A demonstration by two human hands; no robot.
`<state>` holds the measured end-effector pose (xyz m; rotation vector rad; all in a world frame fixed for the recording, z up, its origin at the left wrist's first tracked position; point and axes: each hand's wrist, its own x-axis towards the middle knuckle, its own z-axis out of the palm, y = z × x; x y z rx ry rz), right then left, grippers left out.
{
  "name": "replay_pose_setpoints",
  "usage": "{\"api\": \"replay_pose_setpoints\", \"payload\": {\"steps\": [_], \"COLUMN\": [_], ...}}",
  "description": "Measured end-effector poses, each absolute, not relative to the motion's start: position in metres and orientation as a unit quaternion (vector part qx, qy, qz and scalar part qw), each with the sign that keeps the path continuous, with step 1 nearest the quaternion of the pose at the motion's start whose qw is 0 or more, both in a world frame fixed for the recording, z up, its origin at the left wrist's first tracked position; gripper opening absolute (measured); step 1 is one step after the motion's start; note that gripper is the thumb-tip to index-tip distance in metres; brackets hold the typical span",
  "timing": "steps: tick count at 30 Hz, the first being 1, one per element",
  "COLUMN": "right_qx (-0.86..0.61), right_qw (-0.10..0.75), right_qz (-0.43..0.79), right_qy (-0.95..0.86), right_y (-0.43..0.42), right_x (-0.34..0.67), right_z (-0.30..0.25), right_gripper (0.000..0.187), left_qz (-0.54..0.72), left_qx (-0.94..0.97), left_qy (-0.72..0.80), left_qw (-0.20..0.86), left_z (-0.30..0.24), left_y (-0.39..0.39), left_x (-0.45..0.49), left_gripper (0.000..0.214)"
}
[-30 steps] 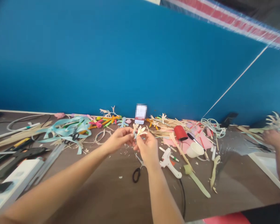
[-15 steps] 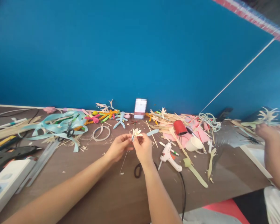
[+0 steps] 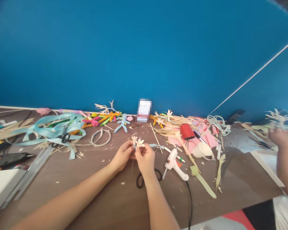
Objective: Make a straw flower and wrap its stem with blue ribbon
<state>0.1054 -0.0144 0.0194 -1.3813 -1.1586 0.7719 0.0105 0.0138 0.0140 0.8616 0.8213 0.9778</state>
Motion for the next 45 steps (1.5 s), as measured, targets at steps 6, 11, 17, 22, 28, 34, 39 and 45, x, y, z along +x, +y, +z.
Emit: {"api": "replay_pose_setpoints", "payload": {"steps": [6,11,17,22,28,34,39,45], "right_qx": [-0.59,-0.583,-0.586,-0.565,-0.573,-0.586,-0.575,-0.558], "right_qw": [0.556,0.576,0.639,0.717,0.696,0.63,0.56,0.482], "right_qz": [0.31,0.346,0.303,0.209,0.229,0.328,0.416,0.46], "right_qy": [-0.497,-0.458,-0.395,-0.351,-0.367,-0.389,-0.429,-0.494], "right_y": [-0.016,-0.015,-0.02,-0.024,-0.02,-0.014,-0.016,-0.021], "right_x": [0.105,0.108,0.119,0.129,0.134,0.132,0.121,0.112], "right_z": [0.016,0.02,0.028,0.037,0.031,0.021,0.021,0.029], "right_gripper": [0.005,0.008,0.016,0.02,0.014,0.013,0.013,0.014], "left_qz": [0.465,0.441,0.452,0.37,0.302,0.255,0.333,0.374], "left_qx": [0.446,0.41,0.363,0.508,0.622,0.684,0.661,0.448], "left_qy": [0.371,0.367,0.421,0.557,0.635,0.657,0.523,0.363], "left_qw": [0.669,0.709,0.698,0.544,0.344,0.186,0.423,0.726], "left_z": [0.011,0.009,0.034,0.032,0.02,0.029,0.039,0.029], "left_y": [0.013,0.013,0.043,0.076,0.08,0.065,0.031,0.011], "left_x": [0.009,0.013,-0.023,-0.061,-0.075,-0.072,-0.046,-0.023], "left_gripper": [0.01,0.013,0.009,0.007,0.043,0.047,0.025,0.028]}}
